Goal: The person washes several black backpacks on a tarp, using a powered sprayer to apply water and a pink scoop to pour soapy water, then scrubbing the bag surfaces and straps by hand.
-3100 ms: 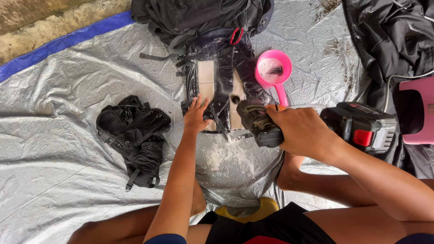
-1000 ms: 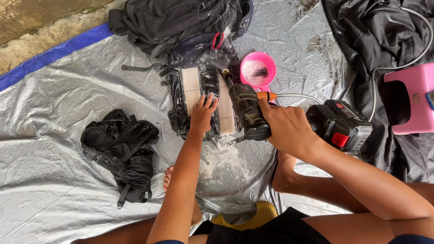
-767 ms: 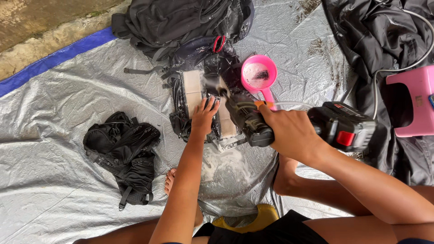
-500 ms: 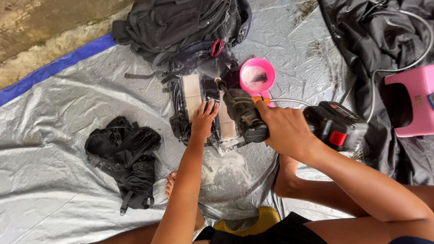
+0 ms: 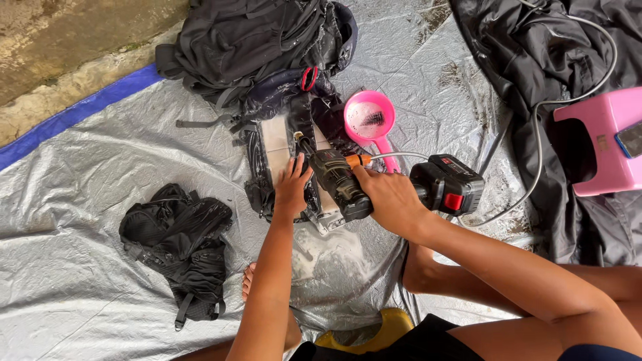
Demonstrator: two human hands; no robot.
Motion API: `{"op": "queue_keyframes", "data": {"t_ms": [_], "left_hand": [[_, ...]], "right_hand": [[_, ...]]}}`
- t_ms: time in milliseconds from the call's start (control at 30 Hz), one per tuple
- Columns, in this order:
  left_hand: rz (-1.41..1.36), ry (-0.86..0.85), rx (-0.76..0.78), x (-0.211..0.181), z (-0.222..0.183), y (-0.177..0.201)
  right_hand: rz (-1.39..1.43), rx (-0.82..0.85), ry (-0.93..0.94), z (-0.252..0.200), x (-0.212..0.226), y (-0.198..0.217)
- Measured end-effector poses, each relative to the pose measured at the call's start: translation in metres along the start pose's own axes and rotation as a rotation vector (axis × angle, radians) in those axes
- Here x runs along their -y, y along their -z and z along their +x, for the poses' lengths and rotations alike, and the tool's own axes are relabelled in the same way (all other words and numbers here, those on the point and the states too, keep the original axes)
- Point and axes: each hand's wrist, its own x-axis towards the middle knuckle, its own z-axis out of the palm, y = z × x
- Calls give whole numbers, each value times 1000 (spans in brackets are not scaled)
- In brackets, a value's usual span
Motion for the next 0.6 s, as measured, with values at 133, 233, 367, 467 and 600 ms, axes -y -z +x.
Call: {"op": "queue_keyframes", "data": {"t_ms": [133,233,367,467,600], "left_hand": [[-1,15,1,0,2,-6],[8,21,9,3,4,-11],[31,31,13,3,7,-15],[58,33,23,5,14,-20],[79,36,13,2,5,-10]], "right_hand": [[-32,-6,-15,2,-2,-4],[-31,-5,-32,3,-1,-6],[-39,-9,-56,1,0,-7],[-31,-9,-55,0,2,-4],[-33,-27,-40,2,4,-9]]}}
